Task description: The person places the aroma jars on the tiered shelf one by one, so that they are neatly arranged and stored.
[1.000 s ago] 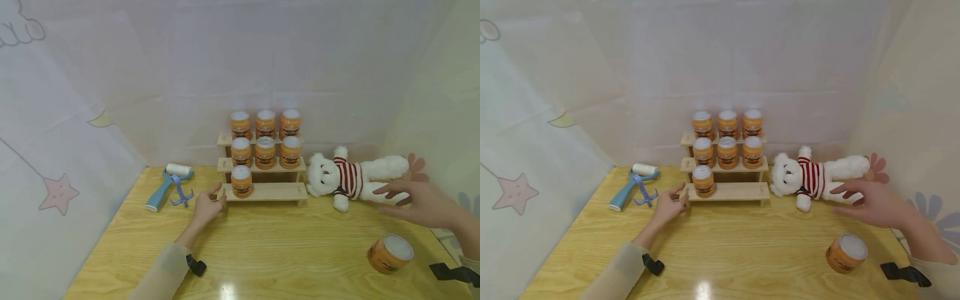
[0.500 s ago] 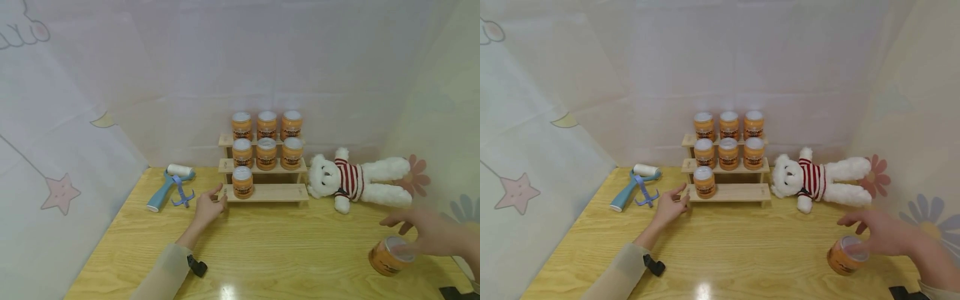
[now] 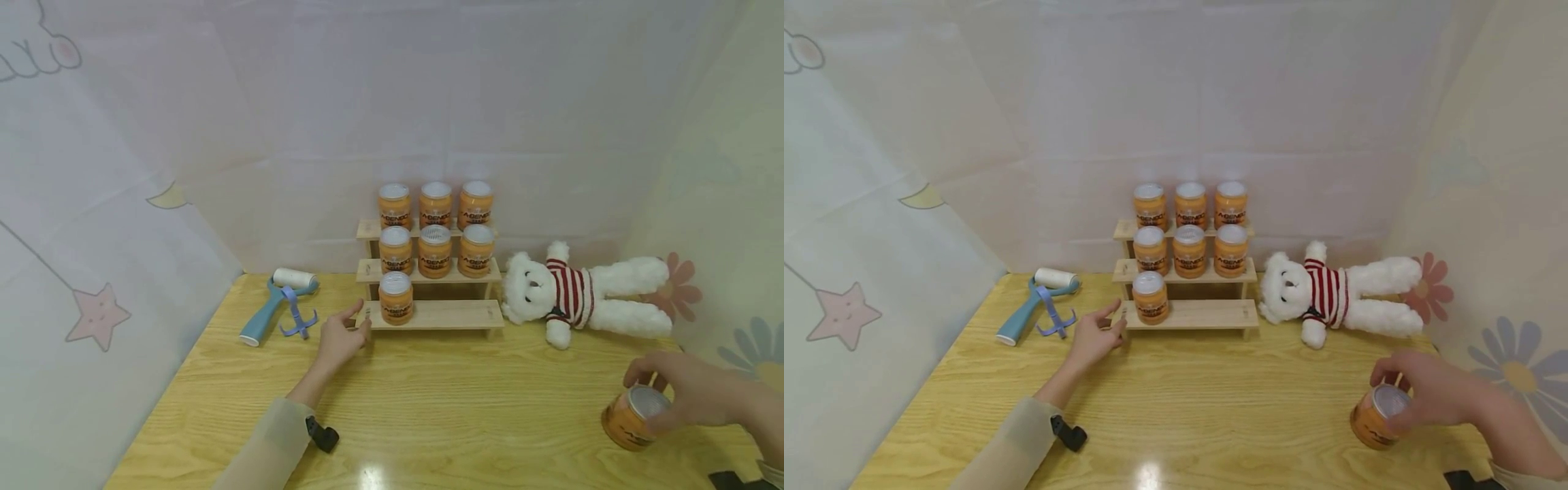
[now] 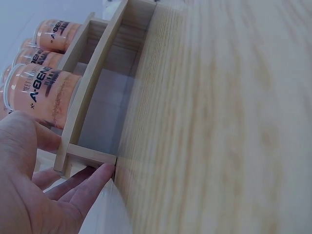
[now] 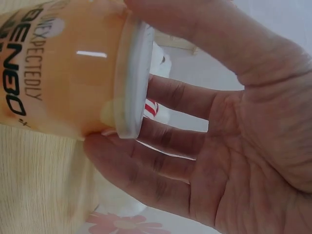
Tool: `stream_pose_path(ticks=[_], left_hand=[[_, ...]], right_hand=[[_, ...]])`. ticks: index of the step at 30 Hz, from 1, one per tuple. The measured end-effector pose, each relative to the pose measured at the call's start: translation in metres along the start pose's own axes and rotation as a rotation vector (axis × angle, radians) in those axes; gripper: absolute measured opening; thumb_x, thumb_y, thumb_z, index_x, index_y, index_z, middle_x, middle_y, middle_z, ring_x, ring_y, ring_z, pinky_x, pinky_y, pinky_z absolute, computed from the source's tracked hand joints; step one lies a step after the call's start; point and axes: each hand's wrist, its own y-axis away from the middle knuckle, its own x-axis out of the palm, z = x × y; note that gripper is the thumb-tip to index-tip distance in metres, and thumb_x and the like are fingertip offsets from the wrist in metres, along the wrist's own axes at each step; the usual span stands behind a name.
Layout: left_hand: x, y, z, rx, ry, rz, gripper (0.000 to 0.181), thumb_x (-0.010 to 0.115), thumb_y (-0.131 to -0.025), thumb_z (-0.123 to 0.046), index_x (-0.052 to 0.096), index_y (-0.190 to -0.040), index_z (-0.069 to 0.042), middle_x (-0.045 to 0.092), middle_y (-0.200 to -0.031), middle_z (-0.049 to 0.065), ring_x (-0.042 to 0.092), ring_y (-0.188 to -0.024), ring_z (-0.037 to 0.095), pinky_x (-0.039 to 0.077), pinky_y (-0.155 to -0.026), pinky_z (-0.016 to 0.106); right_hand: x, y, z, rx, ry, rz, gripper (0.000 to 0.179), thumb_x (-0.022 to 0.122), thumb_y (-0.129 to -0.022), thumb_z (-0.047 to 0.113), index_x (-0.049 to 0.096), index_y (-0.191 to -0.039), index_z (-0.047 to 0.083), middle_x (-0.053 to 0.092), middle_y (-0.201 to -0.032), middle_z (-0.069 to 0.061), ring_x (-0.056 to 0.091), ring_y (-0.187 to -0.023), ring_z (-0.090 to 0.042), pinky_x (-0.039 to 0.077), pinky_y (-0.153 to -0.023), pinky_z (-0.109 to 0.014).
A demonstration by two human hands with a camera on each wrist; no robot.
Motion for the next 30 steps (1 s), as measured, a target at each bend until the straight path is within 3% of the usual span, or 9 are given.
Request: stream_pose_path(ticks=[9, 16, 19, 24, 30], left_hand=[[0.000, 0.001, -0.001, 0.006, -0.001, -0.004, 0.057, 0.075, -0.098, -0.024, 0.059, -0.153, -0.017, 0.074, -0.125, 0.028, 0.082, -0.090, 0.033, 0.061, -0.061, 0.027], [0.001, 0.000, 0.000, 0.005, -0.012, -0.008, 0.056, 0.075, -0.099, -0.024, 0.060, -0.153, -0.019, 0.073, -0.129, 0.027, 0.076, -0.112, 0.040, 0.064, -0.068, 0.030], [0.001, 0.000, 0.000, 0.005, -0.014, -0.004, 0.056, 0.074, -0.099, -0.025, 0.060, -0.153, -0.020, 0.071, -0.132, 0.027, 0.073, -0.119, 0.042, 0.066, -0.073, 0.033], [0.002, 0.001, 0.000, 0.003, -0.020, 0.002, 0.056, 0.074, -0.099, -0.025, 0.059, -0.153, -0.020, 0.071, -0.134, 0.028, 0.071, -0.122, 0.043, 0.066, -0.076, 0.035], [0.000, 0.000, 0.000, 0.014, -0.024, 0.001, 0.056, 0.074, -0.100, -0.026, 0.059, -0.153, -0.019, 0.068, -0.136, 0.030, 0.072, -0.121, 0.043, 0.067, -0.076, 0.034]], right_hand=[[0.002, -0.010, 0.003, -0.163, 0.109, -0.101, 0.042, 0.096, -0.075, 0.021, 0.062, -0.097, 0.031, 0.059, -0.090, 0.021, 0.051, -0.076, 0.007, 0.040, -0.056, -0.019], [-0.006, -0.026, 0.013, -0.302, 0.213, -0.258, 0.051, 0.097, -0.066, 0.015, 0.059, -0.094, 0.034, 0.054, -0.085, 0.024, 0.048, -0.075, 0.009, 0.040, -0.057, -0.017], [-0.011, -0.035, 0.021, -0.334, 0.278, -0.322, 0.055, 0.098, -0.062, 0.016, 0.058, -0.095, 0.035, 0.052, -0.085, 0.025, 0.046, -0.076, 0.009, 0.038, -0.059, -0.017], [-0.019, -0.050, 0.035, -0.378, 0.300, -0.355, 0.055, 0.095, -0.059, 0.012, 0.057, -0.092, 0.035, 0.051, -0.081, 0.024, 0.044, -0.072, 0.007, 0.037, -0.059, -0.015], [-0.027, -0.066, 0.045, -0.343, 0.327, -0.356, 0.049, 0.094, -0.066, 0.015, 0.060, -0.096, 0.034, 0.053, -0.087, 0.022, 0.045, -0.076, 0.005, 0.038, -0.061, -0.017]])
